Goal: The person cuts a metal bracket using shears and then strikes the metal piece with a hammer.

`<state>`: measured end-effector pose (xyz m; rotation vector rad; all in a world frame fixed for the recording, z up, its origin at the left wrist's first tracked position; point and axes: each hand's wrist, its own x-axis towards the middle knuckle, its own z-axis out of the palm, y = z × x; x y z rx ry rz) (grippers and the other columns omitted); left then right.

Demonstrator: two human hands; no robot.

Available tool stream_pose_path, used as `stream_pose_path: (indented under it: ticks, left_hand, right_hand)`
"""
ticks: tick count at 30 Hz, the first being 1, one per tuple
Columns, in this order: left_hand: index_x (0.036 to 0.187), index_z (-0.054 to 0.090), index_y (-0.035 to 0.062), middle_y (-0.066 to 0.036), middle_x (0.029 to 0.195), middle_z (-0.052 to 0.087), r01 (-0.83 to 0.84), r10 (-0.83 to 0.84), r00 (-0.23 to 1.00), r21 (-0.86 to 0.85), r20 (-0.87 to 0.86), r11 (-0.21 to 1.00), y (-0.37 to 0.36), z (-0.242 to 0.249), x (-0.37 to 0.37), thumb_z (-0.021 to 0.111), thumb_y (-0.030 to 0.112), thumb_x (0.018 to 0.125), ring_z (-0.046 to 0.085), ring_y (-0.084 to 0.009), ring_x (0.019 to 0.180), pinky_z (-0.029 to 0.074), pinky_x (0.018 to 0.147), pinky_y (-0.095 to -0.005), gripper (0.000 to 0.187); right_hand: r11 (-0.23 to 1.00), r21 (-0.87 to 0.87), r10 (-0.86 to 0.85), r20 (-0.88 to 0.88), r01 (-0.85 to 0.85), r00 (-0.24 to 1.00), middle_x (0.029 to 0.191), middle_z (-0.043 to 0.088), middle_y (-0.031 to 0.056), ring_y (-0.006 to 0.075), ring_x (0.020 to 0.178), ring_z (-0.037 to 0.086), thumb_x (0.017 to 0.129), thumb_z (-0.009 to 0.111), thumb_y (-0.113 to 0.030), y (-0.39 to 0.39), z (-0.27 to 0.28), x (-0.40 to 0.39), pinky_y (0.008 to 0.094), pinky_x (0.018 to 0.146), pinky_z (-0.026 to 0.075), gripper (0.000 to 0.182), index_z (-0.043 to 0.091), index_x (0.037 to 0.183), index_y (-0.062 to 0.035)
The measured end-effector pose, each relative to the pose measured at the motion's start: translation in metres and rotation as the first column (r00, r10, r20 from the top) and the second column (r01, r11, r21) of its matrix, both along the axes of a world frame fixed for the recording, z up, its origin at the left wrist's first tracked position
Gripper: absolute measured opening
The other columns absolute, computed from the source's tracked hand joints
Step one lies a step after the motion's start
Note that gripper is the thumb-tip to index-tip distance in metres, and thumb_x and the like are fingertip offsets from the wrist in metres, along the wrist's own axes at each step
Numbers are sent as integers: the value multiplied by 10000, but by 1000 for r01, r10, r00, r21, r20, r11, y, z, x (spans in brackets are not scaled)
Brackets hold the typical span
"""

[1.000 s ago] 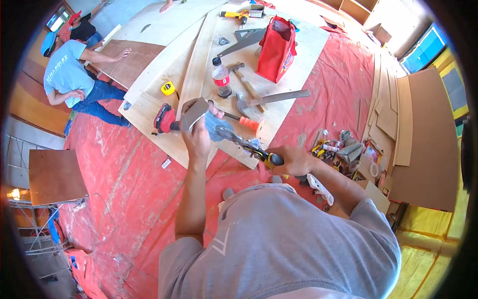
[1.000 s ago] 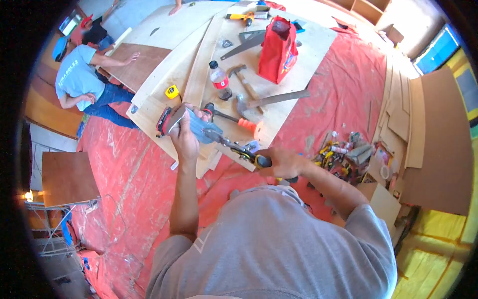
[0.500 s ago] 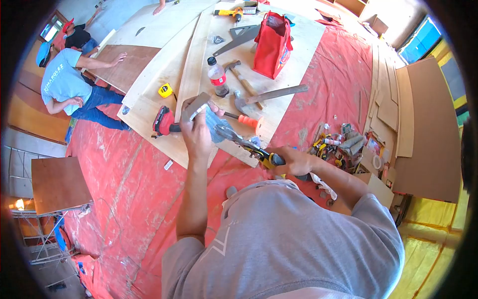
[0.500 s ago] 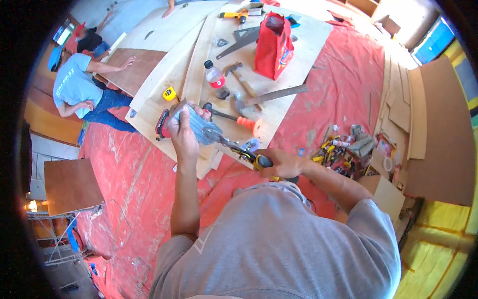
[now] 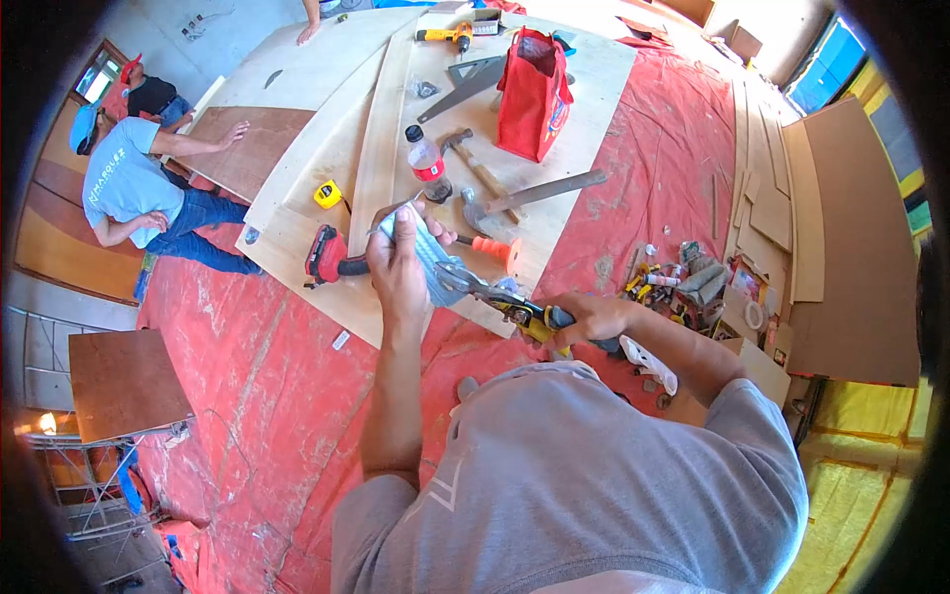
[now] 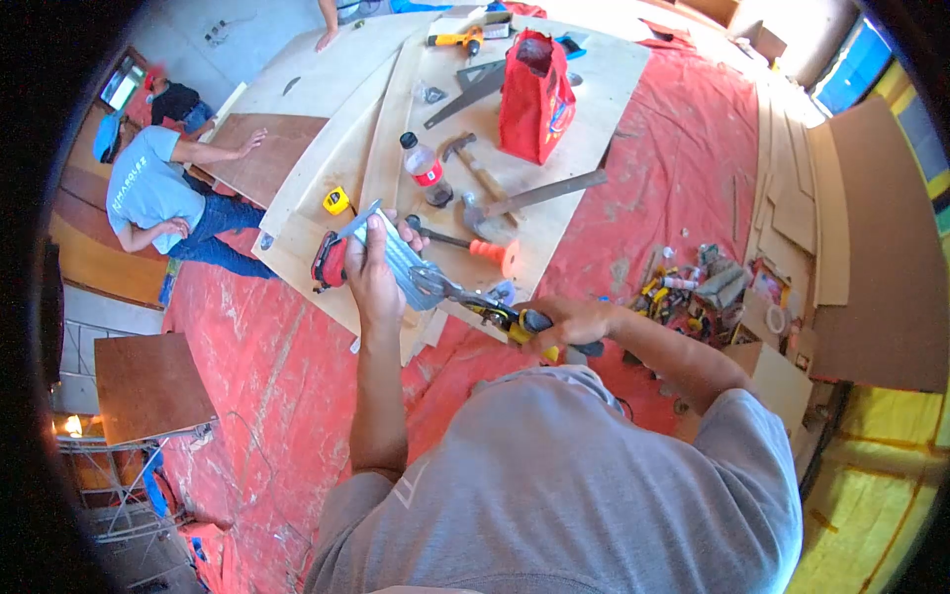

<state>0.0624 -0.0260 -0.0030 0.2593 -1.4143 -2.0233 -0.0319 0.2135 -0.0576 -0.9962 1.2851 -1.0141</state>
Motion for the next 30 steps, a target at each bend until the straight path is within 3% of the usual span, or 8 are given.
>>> stream_pose_path:
  ticks: [2, 5, 14, 17, 20, 26, 29, 30]
  left_hand:
    - [1070, 507, 11, -80, 791, 559, -38, 41, 999, -60, 35, 997, 0, 1, -1, 442, 276, 1030, 578, -168, 707, 540, 695, -350, 276]
    - [1065, 526, -4, -77, 790, 561, -90, 94, 991, -41, 95, 995, -1, 9, 0, 452, 251, 1027, 582, -147, 699, 548, 671, -322, 268]
    - [1058, 544, -15, -73, 797, 572, 98, -99, 995, 194, -5, 976, -12, 13, 3, 514, 227, 1001, 603, -164, 714, 561, 689, -359, 250]
    - [1027, 556, 1, -64, 783, 564, 243, -251, 968, 290, -11, 925, -27, 14, 6, 551, 207, 983, 596, -171, 694, 560, 697, -382, 211]
    - [979, 564, 20, -54, 768, 551, 231, -235, 972, 207, -5, 951, -34, 2, 6, 577, 202, 970, 582, -165, 666, 554, 688, -373, 182]
    - [894, 557, 40, -28, 676, 512, 12, -18, 999, 138, 40, 990, -18, 10, 7, 632, 196, 939, 519, -132, 561, 479, 557, -301, 179]
    - [855, 550, 41, -19, 636, 499, -40, 25, 995, 161, 94, 986, -18, 10, 5, 657, 196, 922, 491, -120, 522, 455, 514, -288, 199]
    - [840, 548, 42, -18, 627, 497, -52, 35, 994, 158, 108, 986, -20, 7, 4, 663, 196, 917, 484, -117, 513, 452, 506, -287, 207]
  right_hand:
    - [999, 33, 19, -26, -18, 999, 1074, 602, 65, 166, 974, 564, 784, 676, -126, -1, -2, -2, 328, 872, 453, 456, 542, 1205, -12]
    - [996, 38, -71, -201, 80, 977, 1026, 604, 57, 154, 950, 564, 794, 682, -121, -4, 19, 6, 320, 846, 459, 414, 561, 1174, -11]
    - [998, 26, 45, 184, -51, 982, 986, 612, 50, 165, 897, 594, 799, 705, -189, -5, -7, -2, 305, 802, 470, 420, 578, 1148, 5]
    - [996, 63, 46, 181, -58, 982, 956, 597, 46, 155, 883, 570, 799, 705, -186, -4, 1, -5, 303, 799, 461, 435, 567, 1171, -7]
    - [998, 54, -21, -191, 32, 981, 935, 573, 47, 164, 859, 543, 788, 718, -205, -7, 17, 2, 312, 790, 448, 478, 555, 1195, -17]
    - [993, 107, 46, -63, -39, 997, 918, 544, 49, 174, 871, 509, 763, 740, -259, -8, 24, 3, 332, 781, 427, 530, 550, 1194, -14]
    - [988, 147, 78, -169, -53, 983, 1028, 594, 116, 215, 983, 556, 772, 726, -281, -8, 31, 1, 352, 867, 446, 593, 526, 1252, 4]
    - [993, 118, 44, -300, -8, 953, 1092, 587, 152, 243, 1037, 556, 770, 724, -288, -8, 31, 4, 360, 909, 438, 634, 502, 1281, 15]
